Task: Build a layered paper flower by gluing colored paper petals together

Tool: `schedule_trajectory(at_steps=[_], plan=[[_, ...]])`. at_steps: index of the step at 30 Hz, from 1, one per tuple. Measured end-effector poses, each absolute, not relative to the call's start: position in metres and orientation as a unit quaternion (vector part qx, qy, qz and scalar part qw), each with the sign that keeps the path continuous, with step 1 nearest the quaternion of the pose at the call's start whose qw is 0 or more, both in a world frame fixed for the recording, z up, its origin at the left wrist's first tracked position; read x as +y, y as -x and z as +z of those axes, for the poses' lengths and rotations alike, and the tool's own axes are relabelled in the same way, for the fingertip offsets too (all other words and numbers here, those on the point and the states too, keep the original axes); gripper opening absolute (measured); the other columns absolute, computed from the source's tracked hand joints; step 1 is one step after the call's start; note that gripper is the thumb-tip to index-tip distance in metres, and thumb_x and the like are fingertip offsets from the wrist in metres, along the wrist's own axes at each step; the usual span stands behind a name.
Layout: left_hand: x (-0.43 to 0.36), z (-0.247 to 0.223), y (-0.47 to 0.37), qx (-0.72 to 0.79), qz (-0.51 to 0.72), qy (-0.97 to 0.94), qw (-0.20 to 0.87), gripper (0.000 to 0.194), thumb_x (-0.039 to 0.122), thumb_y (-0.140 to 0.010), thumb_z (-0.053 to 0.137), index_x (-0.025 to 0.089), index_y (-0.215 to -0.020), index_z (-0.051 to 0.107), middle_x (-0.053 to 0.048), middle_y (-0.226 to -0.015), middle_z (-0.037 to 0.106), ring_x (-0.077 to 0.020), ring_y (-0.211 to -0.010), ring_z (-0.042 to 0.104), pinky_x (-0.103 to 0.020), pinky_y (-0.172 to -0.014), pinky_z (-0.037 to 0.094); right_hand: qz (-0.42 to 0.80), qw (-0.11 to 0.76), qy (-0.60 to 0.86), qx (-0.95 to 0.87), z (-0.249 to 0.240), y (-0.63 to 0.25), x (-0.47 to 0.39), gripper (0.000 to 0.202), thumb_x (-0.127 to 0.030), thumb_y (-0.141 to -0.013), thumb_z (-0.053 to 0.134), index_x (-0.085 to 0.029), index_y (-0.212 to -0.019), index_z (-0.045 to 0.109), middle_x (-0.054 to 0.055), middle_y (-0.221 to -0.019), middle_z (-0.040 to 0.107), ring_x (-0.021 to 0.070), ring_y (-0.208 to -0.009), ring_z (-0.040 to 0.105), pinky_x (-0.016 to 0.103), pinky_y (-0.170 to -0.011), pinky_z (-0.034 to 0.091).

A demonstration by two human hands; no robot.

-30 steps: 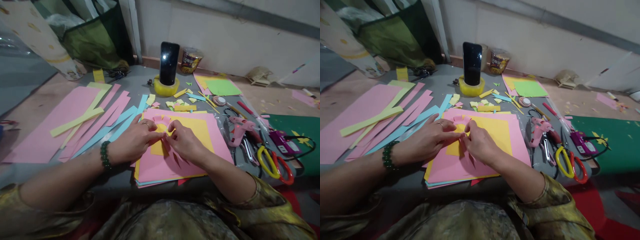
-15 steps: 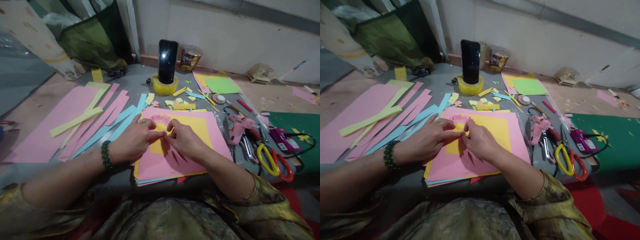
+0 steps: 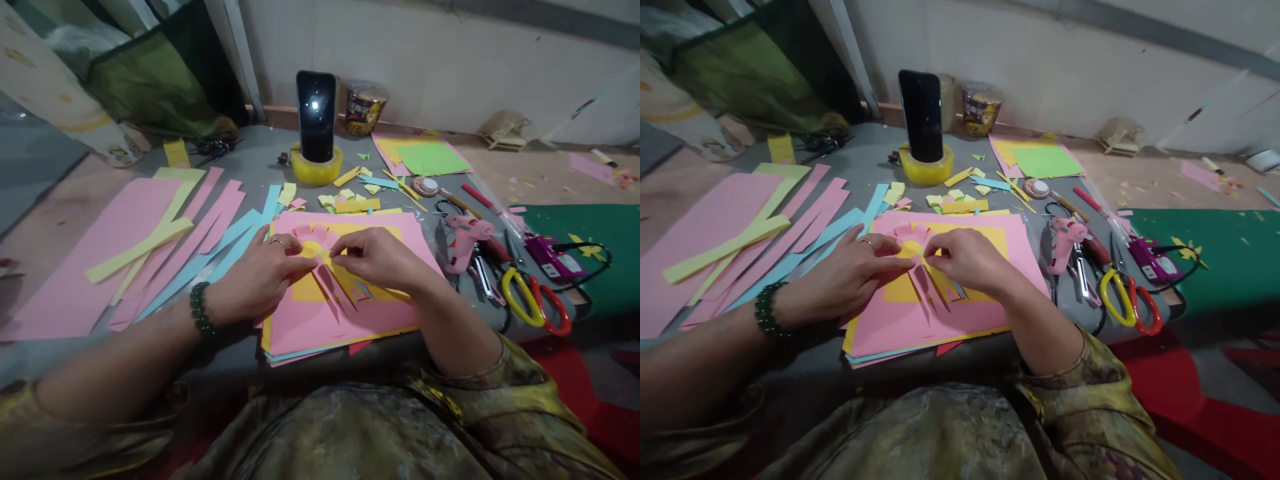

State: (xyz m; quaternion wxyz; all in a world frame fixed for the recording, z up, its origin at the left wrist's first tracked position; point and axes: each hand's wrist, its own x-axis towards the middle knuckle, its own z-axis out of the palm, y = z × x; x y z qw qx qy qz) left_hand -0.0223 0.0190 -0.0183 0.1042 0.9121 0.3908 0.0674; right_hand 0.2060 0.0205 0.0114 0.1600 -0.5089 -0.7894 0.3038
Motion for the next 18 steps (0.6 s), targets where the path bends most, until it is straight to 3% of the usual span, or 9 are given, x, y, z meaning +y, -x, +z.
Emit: schedule_trajectory(at_steps=[5,13,18], plan=[[0.0178,-0.0148,0.0222,0.399,0.065,-0.908,0.112,0.043,0.024,-0.099,0.037,0.033,-0.114,0.076,-0.009,-0.114,0.07,-0.0255,-0.108,0.063,-0.058,-0.11,0.033,0.246,0.081,0.481,-0.838,0.0116,-0.2024,0.0189,0.028,-0.011,-0.087,0.059,-0.023,-0.097,0.083,0.006,-0.099,0.081,0.0221,-0.088,0.07,0.03,-0.074,0.043],[0.0184,-0.0147,0.0205,0.398,0.074,-0.908,0.105,0.047,0.017,-0.094,0.037,0.031,-0.121,0.073,-0.008,-0.107,0.072,-0.0259,-0.104,0.066,-0.059,-0.108,0.035,0.2,0.092,0.47,-0.855,0.008,-0.2006,0.0202,0.034,-0.012,-0.086,0.057,-0.027,-0.104,0.082,0.005,-0.102,0.081,0.0226,-0.091,0.07,0.03,-0.076,0.044],[0.0179,-0.012,0.0192,0.416,0.058,-0.9,0.116,0.044,0.016,-0.091,0.039,0.027,-0.119,0.071,-0.009,-0.109,0.072,-0.0275,-0.105,0.066,-0.061,-0.11,0.033,0.191,0.068,0.463,-0.863,0.0084,-0.1985,0.018,0.028,-0.014,-0.09,0.054,-0.025,-0.099,0.079,0.005,-0.095,0.079,0.0198,-0.083,0.066,0.028,-0.068,0.037]])
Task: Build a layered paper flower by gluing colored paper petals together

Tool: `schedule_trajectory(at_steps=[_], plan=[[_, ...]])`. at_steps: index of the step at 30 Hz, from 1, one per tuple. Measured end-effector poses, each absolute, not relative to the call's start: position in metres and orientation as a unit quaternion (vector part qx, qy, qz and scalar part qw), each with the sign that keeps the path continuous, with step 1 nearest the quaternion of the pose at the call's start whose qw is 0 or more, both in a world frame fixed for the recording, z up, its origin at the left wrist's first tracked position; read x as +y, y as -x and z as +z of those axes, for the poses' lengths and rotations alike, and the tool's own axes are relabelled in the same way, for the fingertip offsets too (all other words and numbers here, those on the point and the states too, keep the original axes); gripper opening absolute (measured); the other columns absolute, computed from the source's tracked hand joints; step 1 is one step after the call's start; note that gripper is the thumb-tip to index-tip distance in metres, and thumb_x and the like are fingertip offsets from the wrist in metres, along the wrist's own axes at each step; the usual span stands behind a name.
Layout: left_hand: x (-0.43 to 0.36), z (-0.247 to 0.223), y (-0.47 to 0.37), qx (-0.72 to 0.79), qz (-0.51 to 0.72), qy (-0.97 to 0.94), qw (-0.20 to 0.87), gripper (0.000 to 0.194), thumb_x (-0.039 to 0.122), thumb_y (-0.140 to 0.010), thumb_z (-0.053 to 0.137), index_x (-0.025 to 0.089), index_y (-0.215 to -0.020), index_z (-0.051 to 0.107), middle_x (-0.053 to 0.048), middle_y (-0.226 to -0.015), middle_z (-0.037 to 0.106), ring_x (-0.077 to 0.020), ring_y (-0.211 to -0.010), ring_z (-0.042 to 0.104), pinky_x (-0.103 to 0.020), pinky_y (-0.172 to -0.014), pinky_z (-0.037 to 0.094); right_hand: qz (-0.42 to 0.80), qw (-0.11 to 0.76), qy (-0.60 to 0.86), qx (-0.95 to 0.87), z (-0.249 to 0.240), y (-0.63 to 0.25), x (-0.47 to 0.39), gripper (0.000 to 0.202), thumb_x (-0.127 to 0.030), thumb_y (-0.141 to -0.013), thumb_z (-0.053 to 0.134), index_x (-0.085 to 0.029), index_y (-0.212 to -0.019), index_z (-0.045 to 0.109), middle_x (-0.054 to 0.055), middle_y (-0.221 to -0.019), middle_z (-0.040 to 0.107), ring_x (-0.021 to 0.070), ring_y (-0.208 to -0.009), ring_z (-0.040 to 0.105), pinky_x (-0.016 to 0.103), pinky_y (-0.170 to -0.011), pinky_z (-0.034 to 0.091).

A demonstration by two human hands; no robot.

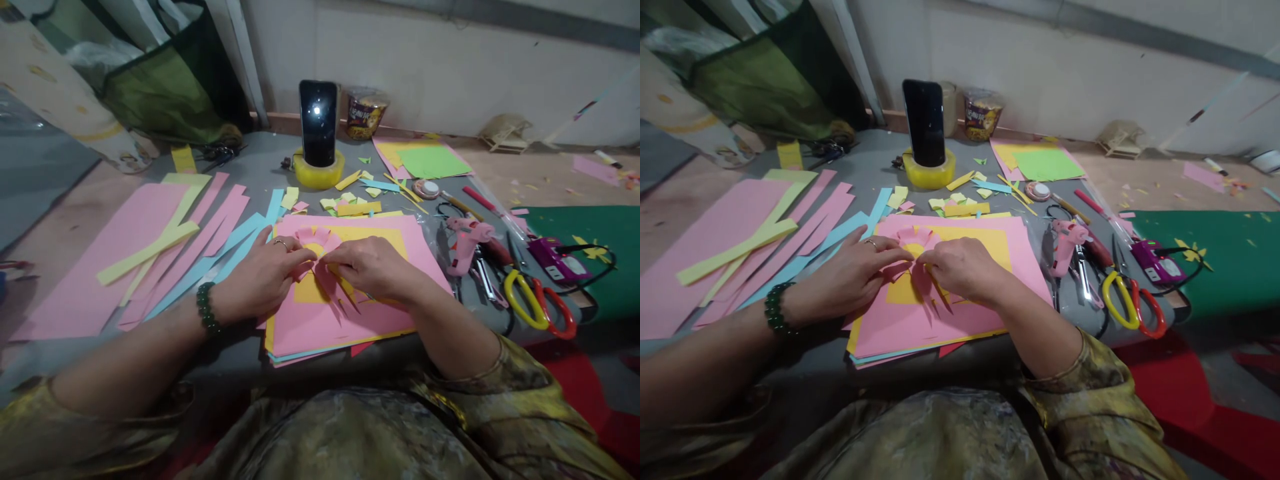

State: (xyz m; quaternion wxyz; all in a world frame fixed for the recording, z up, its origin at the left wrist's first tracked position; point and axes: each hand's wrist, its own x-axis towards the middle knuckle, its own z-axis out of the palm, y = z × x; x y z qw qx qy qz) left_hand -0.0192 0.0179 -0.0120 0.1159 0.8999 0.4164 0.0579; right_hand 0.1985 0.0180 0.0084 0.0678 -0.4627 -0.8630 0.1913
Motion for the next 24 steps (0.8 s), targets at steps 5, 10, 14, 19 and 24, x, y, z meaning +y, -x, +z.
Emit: schedule_trajectory(at_steps=[5,10,14,19,24], plan=[[0.017,-0.013,0.02,0.404,0.067,-0.905,0.111,0.044,0.021,-0.098,0.036,0.032,-0.123,0.071,-0.009,-0.112,0.071,-0.0258,-0.109,0.065,-0.062,-0.113,0.029,0.248,0.1,0.514,-0.815,0.016,-0.203,0.015,0.014,-0.02,-0.084,0.061,-0.019,-0.097,0.066,0.0,-0.078,0.068,0.0145,-0.066,0.054,0.026,-0.061,0.033],[0.017,-0.014,0.019,0.402,0.06,-0.908,0.098,0.044,0.026,-0.101,0.034,0.033,-0.116,0.074,-0.01,-0.11,0.07,-0.0274,-0.107,0.065,-0.062,-0.11,0.032,0.291,0.06,0.512,-0.806,0.011,-0.203,0.01,0.015,-0.03,-0.083,0.067,-0.021,-0.081,0.055,-0.001,-0.074,0.062,0.0129,-0.061,0.048,0.026,-0.056,0.03],[0.017,-0.015,0.018,0.4,0.048,-0.912,0.081,0.046,0.024,-0.1,0.033,0.033,-0.118,0.074,-0.011,-0.11,0.069,-0.0276,-0.105,0.065,-0.062,-0.107,0.036,0.308,0.071,0.521,-0.793,0.006,-0.199,0.009,0.018,-0.027,-0.082,0.069,-0.022,-0.079,0.052,-0.002,-0.075,0.062,0.0126,-0.063,0.049,0.025,-0.056,0.03],[0.016,-0.017,0.017,0.404,0.042,-0.911,0.068,0.048,0.02,-0.097,0.035,0.032,-0.124,0.073,-0.013,-0.111,0.07,-0.0302,-0.108,0.065,-0.066,-0.108,0.034,0.331,0.083,0.522,-0.782,0.005,-0.196,0.011,0.019,-0.016,-0.078,0.067,-0.022,-0.078,0.049,-0.003,-0.074,0.061,0.0125,-0.064,0.052,0.024,-0.055,0.031],[0.015,-0.013,0.022,0.411,0.061,-0.902,0.118,0.044,0.024,-0.098,0.038,0.032,-0.126,0.072,-0.011,-0.117,0.071,-0.0297,-0.115,0.064,-0.067,-0.114,0.027,0.355,0.111,0.512,-0.774,0.002,-0.198,0.01,0.016,-0.016,-0.079,0.065,-0.023,-0.08,0.05,-0.005,-0.072,0.06,0.0115,-0.06,0.05,0.024,-0.053,0.032]])
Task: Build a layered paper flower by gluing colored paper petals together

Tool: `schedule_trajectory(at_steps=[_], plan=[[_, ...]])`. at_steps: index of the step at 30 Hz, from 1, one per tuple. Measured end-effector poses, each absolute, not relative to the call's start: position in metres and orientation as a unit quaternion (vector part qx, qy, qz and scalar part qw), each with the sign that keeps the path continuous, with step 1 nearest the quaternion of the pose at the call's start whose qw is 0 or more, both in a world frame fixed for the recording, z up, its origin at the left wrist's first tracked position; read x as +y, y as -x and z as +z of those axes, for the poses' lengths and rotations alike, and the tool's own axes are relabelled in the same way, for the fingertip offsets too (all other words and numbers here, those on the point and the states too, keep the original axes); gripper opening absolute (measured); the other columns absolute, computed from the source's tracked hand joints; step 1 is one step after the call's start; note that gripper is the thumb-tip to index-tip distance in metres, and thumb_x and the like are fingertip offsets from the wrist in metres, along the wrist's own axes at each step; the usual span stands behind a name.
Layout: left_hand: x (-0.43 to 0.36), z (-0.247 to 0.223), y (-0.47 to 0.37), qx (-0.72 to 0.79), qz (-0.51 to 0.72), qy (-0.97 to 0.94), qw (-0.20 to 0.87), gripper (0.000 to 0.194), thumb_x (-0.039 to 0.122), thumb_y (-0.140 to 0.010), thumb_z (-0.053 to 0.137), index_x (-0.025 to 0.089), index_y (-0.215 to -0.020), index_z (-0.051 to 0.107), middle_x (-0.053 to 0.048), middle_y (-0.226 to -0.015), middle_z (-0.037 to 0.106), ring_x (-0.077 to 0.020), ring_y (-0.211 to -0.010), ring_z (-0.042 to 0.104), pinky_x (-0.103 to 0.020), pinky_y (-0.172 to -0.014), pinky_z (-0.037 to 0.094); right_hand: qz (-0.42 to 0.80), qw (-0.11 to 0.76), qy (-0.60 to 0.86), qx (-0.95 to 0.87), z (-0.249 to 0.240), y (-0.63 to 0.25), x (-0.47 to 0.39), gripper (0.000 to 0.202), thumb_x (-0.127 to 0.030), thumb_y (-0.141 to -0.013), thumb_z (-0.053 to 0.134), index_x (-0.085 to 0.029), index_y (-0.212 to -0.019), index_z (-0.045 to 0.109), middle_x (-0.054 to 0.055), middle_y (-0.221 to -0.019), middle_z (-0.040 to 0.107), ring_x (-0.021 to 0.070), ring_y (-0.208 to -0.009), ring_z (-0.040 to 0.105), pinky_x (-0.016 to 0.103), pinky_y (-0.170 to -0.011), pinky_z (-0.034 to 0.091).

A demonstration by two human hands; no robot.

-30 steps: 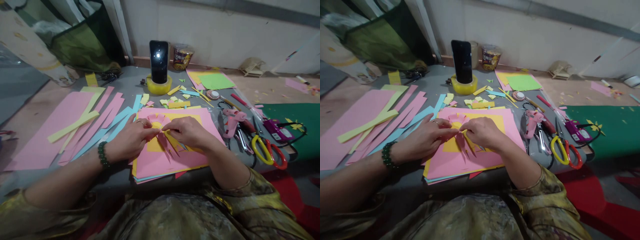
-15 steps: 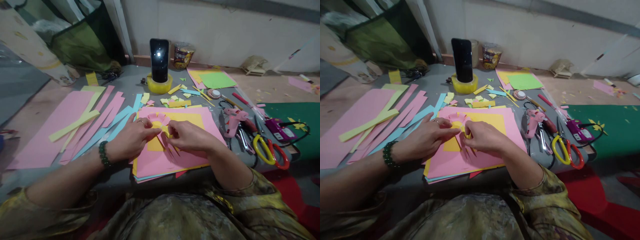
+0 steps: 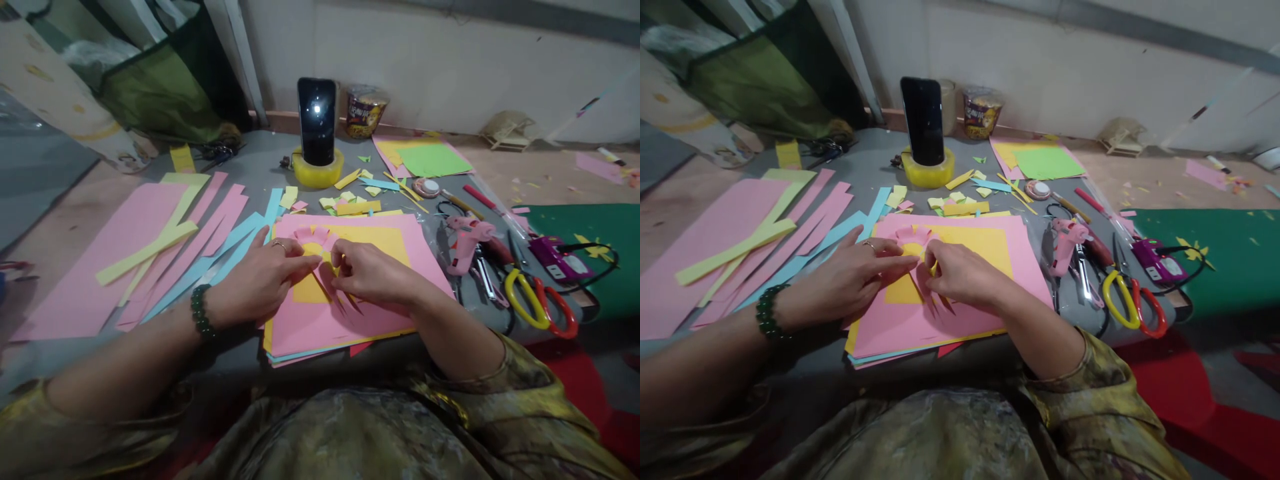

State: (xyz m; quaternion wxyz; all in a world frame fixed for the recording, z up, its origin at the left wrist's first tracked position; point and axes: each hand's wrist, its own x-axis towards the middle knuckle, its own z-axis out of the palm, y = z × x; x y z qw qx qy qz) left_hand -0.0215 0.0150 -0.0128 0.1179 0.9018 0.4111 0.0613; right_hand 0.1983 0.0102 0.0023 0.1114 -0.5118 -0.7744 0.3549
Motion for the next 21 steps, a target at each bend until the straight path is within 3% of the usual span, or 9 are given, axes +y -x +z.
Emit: schedule_trajectory(at_steps=[14,21], plan=[[0.0138,-0.0096,0.0172,0.412,0.02,-0.906,0.097,0.047,0.022,-0.099,0.032,0.032,-0.119,0.073,-0.008,-0.109,0.07,-0.027,-0.106,0.064,-0.061,-0.11,0.032,0.363,0.1,0.53,-0.759,0.0022,-0.1997,0.0122,0.015,-0.014,-0.077,0.066,-0.021,-0.084,0.055,-0.005,-0.07,0.06,0.0105,-0.058,0.05,0.022,-0.052,0.032],[0.0138,-0.008,0.0165,0.415,0.011,-0.904,0.104,0.044,0.022,-0.097,0.035,0.031,-0.114,0.074,-0.008,-0.111,0.07,-0.0279,-0.109,0.064,-0.062,-0.11,0.032,0.306,0.083,0.51,-0.8,0.0069,-0.1962,0.0117,0.01,-0.023,-0.087,0.064,-0.017,-0.091,0.071,0.001,-0.079,0.072,0.0129,-0.067,0.057,0.024,-0.061,0.035]])
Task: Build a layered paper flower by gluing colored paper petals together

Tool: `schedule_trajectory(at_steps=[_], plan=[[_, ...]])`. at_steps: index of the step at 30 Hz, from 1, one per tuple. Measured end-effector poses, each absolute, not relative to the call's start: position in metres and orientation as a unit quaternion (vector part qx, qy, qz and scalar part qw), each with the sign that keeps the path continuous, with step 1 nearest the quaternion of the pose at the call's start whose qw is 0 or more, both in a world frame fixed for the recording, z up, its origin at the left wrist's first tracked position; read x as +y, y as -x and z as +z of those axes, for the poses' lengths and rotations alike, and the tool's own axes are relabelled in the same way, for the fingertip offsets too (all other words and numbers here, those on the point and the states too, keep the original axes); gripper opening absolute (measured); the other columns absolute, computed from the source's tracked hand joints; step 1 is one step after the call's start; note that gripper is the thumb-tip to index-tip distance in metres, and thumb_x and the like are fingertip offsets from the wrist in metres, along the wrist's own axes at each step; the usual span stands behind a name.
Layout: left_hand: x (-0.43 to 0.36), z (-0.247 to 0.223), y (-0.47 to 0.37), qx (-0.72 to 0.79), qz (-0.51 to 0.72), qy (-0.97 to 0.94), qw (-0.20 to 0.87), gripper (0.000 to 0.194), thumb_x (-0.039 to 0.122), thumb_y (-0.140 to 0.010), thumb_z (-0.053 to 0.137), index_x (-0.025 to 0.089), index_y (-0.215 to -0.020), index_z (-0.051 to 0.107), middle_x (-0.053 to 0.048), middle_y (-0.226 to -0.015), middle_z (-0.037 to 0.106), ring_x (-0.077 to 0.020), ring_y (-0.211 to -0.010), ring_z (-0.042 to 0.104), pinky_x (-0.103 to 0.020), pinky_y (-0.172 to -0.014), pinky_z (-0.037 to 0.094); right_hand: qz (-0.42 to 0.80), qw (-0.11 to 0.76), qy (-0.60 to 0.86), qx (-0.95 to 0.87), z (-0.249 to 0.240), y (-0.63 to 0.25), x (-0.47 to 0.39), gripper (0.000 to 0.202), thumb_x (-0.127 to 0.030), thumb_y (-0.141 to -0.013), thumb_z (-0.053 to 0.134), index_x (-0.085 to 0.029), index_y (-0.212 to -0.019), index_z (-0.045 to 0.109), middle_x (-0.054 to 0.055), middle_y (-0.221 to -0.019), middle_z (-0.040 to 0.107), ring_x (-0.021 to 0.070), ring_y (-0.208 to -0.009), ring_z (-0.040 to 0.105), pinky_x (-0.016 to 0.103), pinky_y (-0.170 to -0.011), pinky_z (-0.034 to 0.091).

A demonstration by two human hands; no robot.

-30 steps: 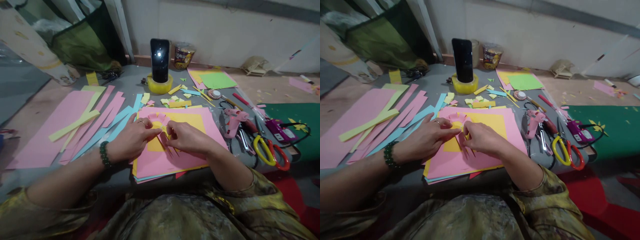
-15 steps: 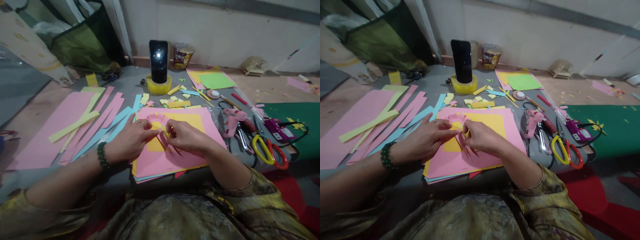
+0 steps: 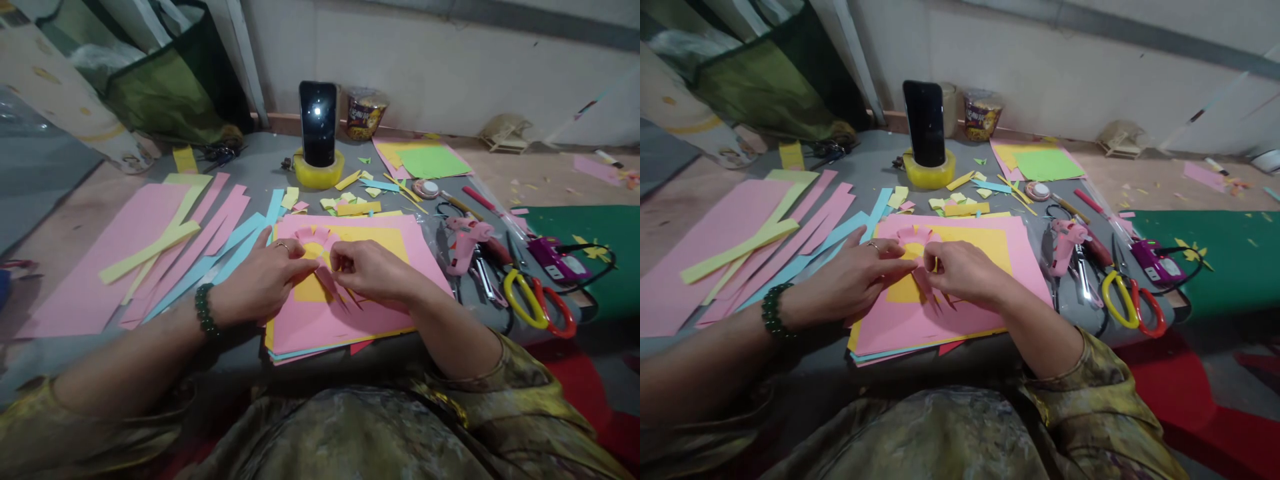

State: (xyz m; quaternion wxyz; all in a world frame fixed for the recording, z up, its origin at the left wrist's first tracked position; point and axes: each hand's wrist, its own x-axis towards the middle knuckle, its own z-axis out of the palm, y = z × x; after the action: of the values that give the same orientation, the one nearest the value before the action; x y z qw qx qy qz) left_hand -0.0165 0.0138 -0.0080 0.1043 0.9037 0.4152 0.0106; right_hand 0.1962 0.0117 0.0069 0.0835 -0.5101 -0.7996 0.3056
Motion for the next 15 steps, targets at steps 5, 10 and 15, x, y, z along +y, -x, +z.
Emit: schedule_trajectory(at_steps=[5,10,15], plan=[[0.0144,-0.0061,0.018,0.415,0.01,-0.901,0.123,0.045,0.019,-0.094,0.034,0.031,-0.118,0.071,-0.008,-0.115,0.07,-0.0292,-0.113,0.065,-0.067,-0.113,0.027,0.239,0.015,0.464,-0.853,0.012,-0.1934,0.0104,0.032,-0.014,-0.087,0.055,-0.026,-0.101,0.081,0.002,-0.1,0.08,0.0187,-0.086,0.066,0.027,-0.067,0.035],[0.0164,-0.0041,0.0224,0.446,0.034,-0.877,0.175,0.05,0.01,-0.086,0.037,0.018,-0.133,0.052,-0.011,-0.124,0.072,-0.0281,-0.121,0.064,-0.065,-0.118,0.021,0.196,-0.009,0.457,-0.868,0.0125,-0.1915,0.0105,0.032,-0.014,-0.087,0.054,-0.025,-0.1,0.081,0.003,-0.102,0.081,0.0197,-0.089,0.068,0.027,-0.066,0.035],[0.0172,-0.0039,0.0244,0.45,0.024,-0.876,0.173,0.061,0.004,-0.08,0.036,0.014,-0.139,0.041,-0.011,-0.12,0.073,-0.0268,-0.117,0.067,-0.064,-0.119,0.021,0.151,-0.056,0.463,-0.872,0.0145,-0.1856,0.0075,0.042,-0.015,-0.092,0.049,-0.026,-0.122,0.075,0.006,-0.108,0.08,0.0214,-0.092,0.07,0.028,-0.067,0.036]])
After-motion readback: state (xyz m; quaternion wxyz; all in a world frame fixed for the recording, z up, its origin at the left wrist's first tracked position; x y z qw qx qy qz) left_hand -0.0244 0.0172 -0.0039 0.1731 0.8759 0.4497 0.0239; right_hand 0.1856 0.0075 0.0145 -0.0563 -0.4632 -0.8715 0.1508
